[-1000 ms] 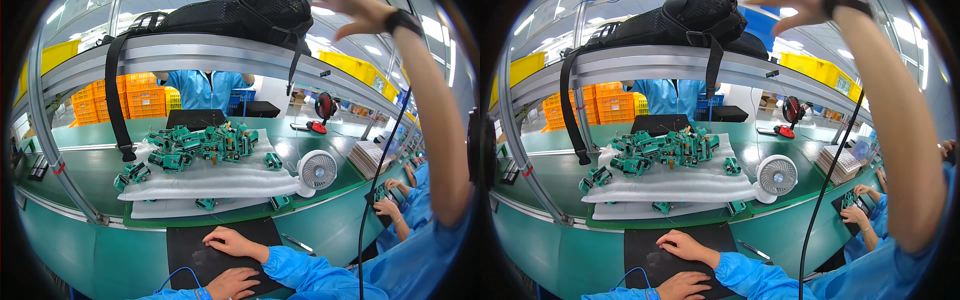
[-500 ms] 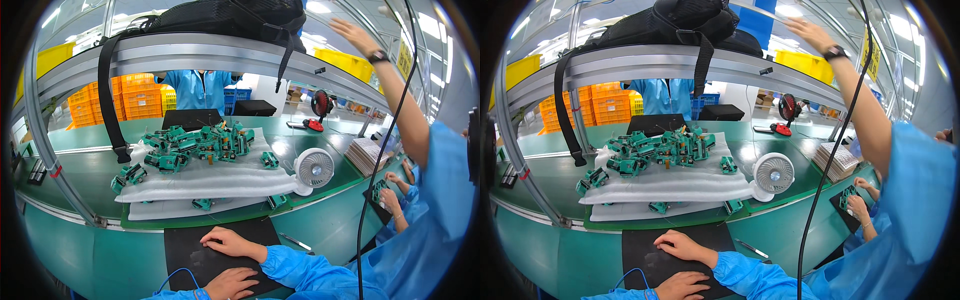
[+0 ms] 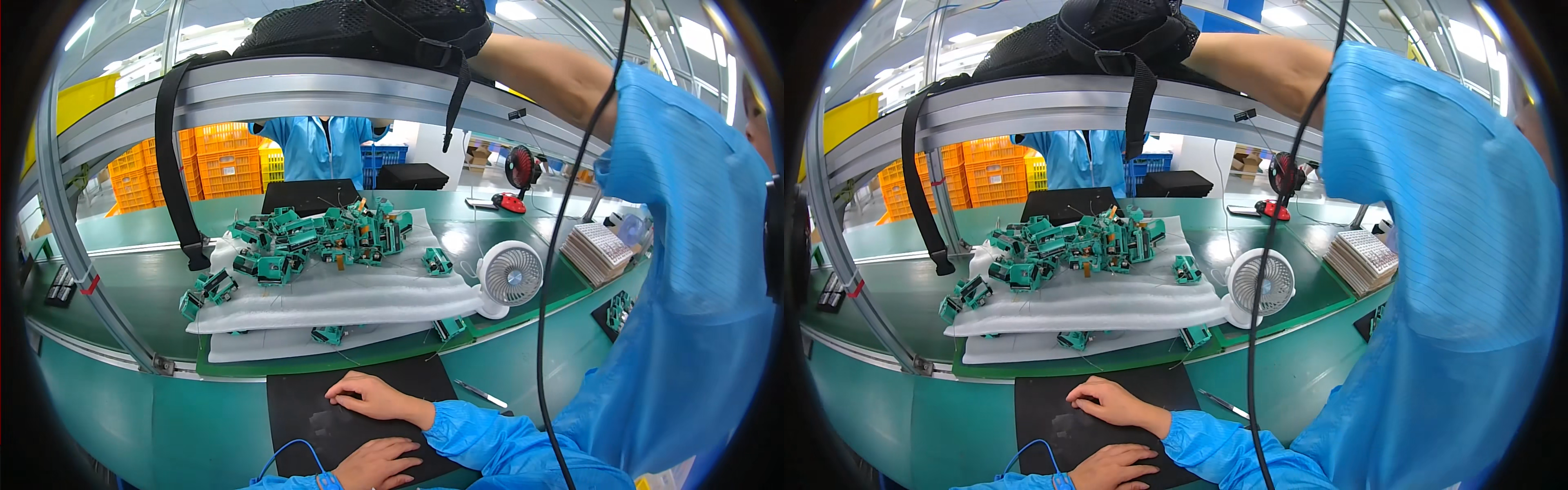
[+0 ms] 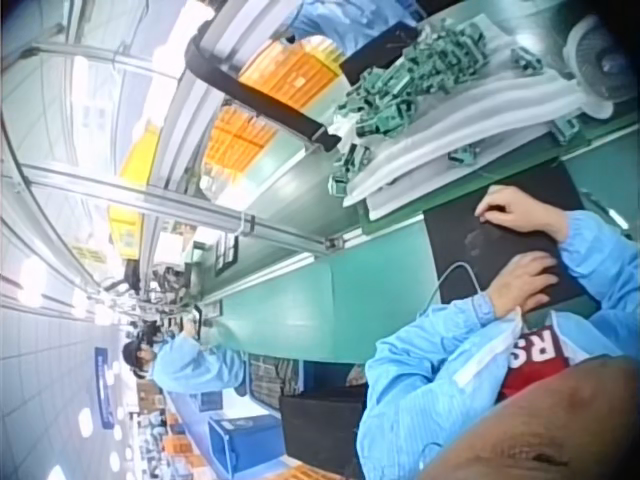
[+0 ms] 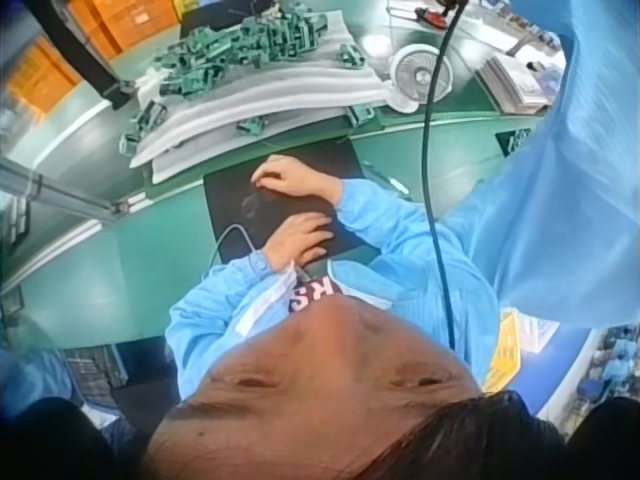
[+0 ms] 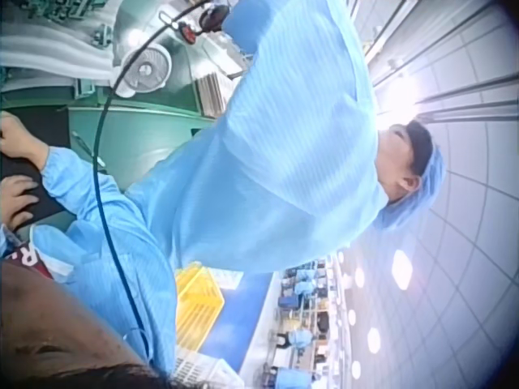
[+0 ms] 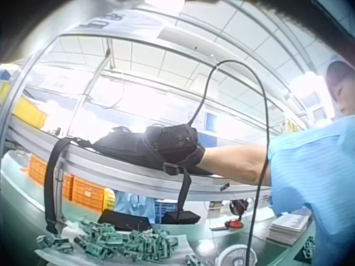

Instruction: Assembling and inspecting electronic PCB components at a factory workstation.

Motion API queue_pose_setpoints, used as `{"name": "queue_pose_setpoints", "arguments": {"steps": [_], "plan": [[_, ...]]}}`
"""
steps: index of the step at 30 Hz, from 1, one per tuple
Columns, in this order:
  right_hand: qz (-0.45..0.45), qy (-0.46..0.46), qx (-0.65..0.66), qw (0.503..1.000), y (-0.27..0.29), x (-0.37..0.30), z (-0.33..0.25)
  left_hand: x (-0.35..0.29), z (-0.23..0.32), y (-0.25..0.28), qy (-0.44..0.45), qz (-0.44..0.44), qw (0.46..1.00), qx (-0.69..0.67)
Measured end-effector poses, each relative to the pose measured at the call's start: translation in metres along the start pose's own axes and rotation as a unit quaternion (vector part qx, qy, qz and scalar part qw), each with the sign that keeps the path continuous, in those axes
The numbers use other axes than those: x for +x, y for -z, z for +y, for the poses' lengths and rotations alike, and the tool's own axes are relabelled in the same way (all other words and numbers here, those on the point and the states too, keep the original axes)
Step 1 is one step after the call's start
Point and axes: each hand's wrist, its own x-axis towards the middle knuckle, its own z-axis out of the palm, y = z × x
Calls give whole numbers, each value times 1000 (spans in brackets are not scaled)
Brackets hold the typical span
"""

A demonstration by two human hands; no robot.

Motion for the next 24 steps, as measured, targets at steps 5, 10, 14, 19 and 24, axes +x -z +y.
{"name": "queue_pose_setpoints", "arguments": {"steps": [5, 10, 14, 19, 24], "plan": [[-3, -4, -2, 1000, 0, 0, -1, 0, 0, 0, 2, -1, 1000, 5], [-1, -1, -7, 1000, -1, 0, 0, -1, 0, -1, -3, 2, 1000, 7], [3, 3, -9, 1000, -1, 0, 1, -1, 0, -1, -3, 4, 1000, 5], [-1, 0, -10, 1000, -1, 0, -2, -2, 1, -1, 1, 8, 1000, 6], [6, 8, -7, 1000, -1, 0, -1, 0, 3, 2, -1, 10, 1000, 2]]}}
